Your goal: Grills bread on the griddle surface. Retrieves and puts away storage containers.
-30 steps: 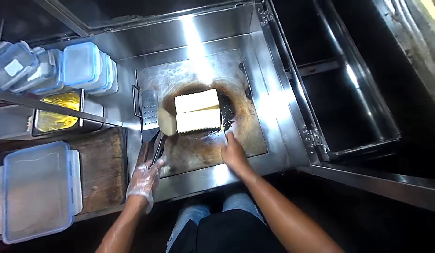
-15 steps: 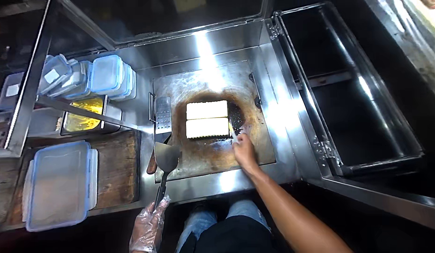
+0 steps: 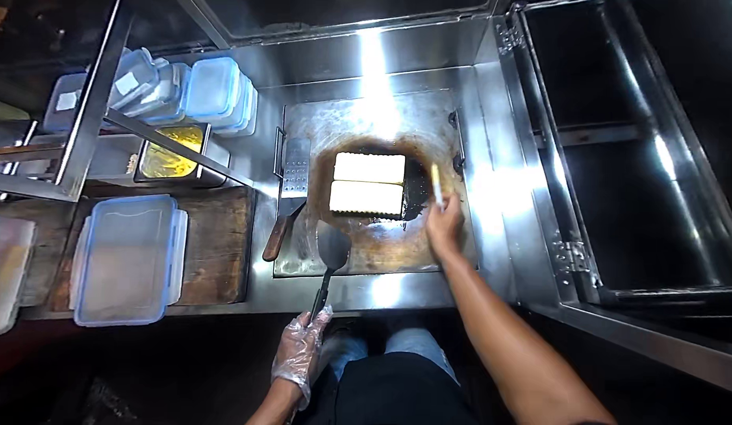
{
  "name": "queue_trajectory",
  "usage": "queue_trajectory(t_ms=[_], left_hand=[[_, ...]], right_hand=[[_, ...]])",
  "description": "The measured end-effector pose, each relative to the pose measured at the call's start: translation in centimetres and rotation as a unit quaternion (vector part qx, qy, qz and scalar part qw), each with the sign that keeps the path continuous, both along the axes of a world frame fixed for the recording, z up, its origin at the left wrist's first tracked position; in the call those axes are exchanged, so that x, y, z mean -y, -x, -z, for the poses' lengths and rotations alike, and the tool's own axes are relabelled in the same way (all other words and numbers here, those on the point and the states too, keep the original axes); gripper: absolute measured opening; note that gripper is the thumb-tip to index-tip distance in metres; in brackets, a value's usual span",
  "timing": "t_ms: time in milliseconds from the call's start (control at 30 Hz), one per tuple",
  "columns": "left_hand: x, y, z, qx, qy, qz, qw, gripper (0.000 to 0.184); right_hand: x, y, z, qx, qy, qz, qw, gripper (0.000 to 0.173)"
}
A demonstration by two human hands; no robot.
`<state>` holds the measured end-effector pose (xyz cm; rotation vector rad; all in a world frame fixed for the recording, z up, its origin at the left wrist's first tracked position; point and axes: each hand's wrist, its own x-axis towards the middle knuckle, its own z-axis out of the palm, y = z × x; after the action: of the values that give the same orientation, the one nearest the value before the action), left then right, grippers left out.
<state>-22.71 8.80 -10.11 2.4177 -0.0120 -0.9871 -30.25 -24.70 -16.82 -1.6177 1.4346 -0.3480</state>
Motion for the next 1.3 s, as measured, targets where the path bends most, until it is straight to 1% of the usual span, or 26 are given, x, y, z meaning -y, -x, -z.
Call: queue_trajectory(t_ms=[67, 133, 167, 233, 300, 333, 367, 433, 467, 500, 533, 633, 667, 700, 733, 800, 867, 900, 933, 967, 1033, 1100, 1133, 1200, 1233, 1300], left_hand=[[1.8, 0.2, 0.0, -0.005, -0.001, -0.013, 1.0, 0.03], [4.1, -0.6, 0.7, -0.004, -0.004, -0.028, 1.0, 0.033], [5.1, -1.5, 1.2, 0.003, -0.009, -0.028, 1.0, 0.038], [6.8, -4.0, 1.8, 0.019, -0.018, 0.006, 1.0, 0.047], [8.8, -7.6, 1.4, 0.039, -0.035, 0.059, 0.997, 0.052], [9.5, -9.4, 0.8, 0.047, -0.037, 0.083, 0.995, 0.053], [9.7, -11.0, 0.3, 0.058, -0.04, 0.11, 0.991, 0.052], [9.4, -12.8, -0.7, 0.077, -0.051, 0.168, 0.981, 0.048], [8.9, -13.2, -0.9, 0.088, -0.062, 0.191, 0.976, 0.046], [8.1, -13.1, -0.7, 0.097, -0.069, 0.2, 0.973, 0.045], [7.2, -12.7, -0.4, 0.104, -0.075, 0.202, 0.971, 0.043], [4.0, -9.2, 0.4, 0.102, -0.073, 0.178, 0.976, 0.039], [3.1, -7.7, 0.7, 0.096, -0.065, 0.161, 0.98, 0.036], [2.2, -6.6, 0.8, 0.087, -0.065, 0.144, 0.984, 0.034], [1.5, -5.8, 0.7, 0.076, -0.072, 0.133, 0.986, 0.034], [0.8, -5.4, 0.7, 0.063, -0.072, 0.124, 0.988, 0.032], [0.4, -5.7, 0.6, 0.059, -0.055, 0.111, 0.991, 0.03], [0.1, -5.8, 0.5, 0.061, -0.047, 0.103, 0.992, 0.029], [0.0, -6.0, 0.6, 0.065, -0.042, 0.099, 0.992, 0.029], [-0.1, -6.0, 0.7, 0.068, -0.044, 0.098, 0.992, 0.03], [0.3, -6.1, 1.0, 0.075, -0.05, 0.1, 0.991, 0.031], [0.7, -6.0, 1.4, 0.078, -0.047, 0.096, 0.991, 0.031], [0.6, -5.8, 1.5, 0.077, -0.043, 0.088, 0.992, 0.03], [0.5, -5.6, 0.8, 0.07, -0.044, 0.074, 0.994, 0.03], [0.5, -5.7, 0.4, 0.069, -0.041, 0.066, 0.995, 0.029], [-0.1, -5.7, -0.3, 0.067, -0.043, 0.057, 0.995, 0.029]], right_hand=[[5.4, -3.2, 0.0, 0.005, 0.012, -0.016, 1.0, 0.035], [9.6, -6.4, 0.3, -0.026, 0.018, -0.093, 0.995, 0.033], [10.5, -7.3, 0.5, -0.047, 0.017, -0.146, 0.988, 0.032], [9.2, -7.0, 0.1, -0.077, 0.006, -0.245, 0.966, 0.028], [5.4, -3.9, -1.1, -0.112, 0.0, -0.293, 0.949, 0.024], [3.4, -1.9, -1.6, -0.121, -0.011, -0.294, 0.948, 0.023], [1.5, 0.2, -1.9, -0.114, -0.024, -0.268, 0.956, 0.023], [-0.7, 3.0, -1.5, -0.071, -0.027, -0.146, 0.986, 0.026], [-0.4, 2.9, -1.1, -0.042, -0.018, -0.084, 0.995, 0.027], [0.7, 1.9, -0.6, -0.021, -0.009, -0.043, 0.999, 0.028], [2.5, 0.3, -0.2, -0.01, -0.003, -0.026, 1.0, 0.03], [7.3, -5.9, 1.2, -0.016, -0.025, -0.064, 0.998, 0.03], [7.6, -7.4, 1.5, -0.026, -0.038, -0.089, 0.995, 0.028], [6.7, -8.2, 1.2, -0.036, -0.048, -0.122, 0.991, 0.026], [4.9, -8.1, 0.7, -0.045, -0.052, -0.154, 0.986, 0.025], [-0.2, -5.1, -0.3, -0.063, -0.047, -0.187, 0.979, 0.024], [-5.1, -0.3, -1.4, -0.074, -0.049, -0.173, 0.981, 0.024], [-6.5, 1.6, -1.5, -0.064, -0.039, -0.14, 0.987, 0.023], [-6.4, 2.2, -1.4, -0.055, -0.027, -0.096, 0.994, 0.023], [-5.0, 1.7, -1.3, -0.043, -0.019, -0.057, 0.997, 0.026], [-0.3, -1.6, -0.6, -0.021, -0.003, -0.018, 1.0, 0.031], [3.8, -5.8, 0.4, -0.025, -0.006, -0.05, 0.998, 0.031], [4.3, -7.2, 0.5, -0.042, -0.017, -0.089, 0.995, 0.029], [2.0, -7.2, -0.1, -0.074, -0.026, -0.176, 0.981, 0.023], [-0.2, -5.8, -0.9, -0.088, -0.028, -0.203, 0.975, 0.024], [-5.4, -0.3, -2.0, -0.108, -0.043, -0.222, 0.968, 0.027]])
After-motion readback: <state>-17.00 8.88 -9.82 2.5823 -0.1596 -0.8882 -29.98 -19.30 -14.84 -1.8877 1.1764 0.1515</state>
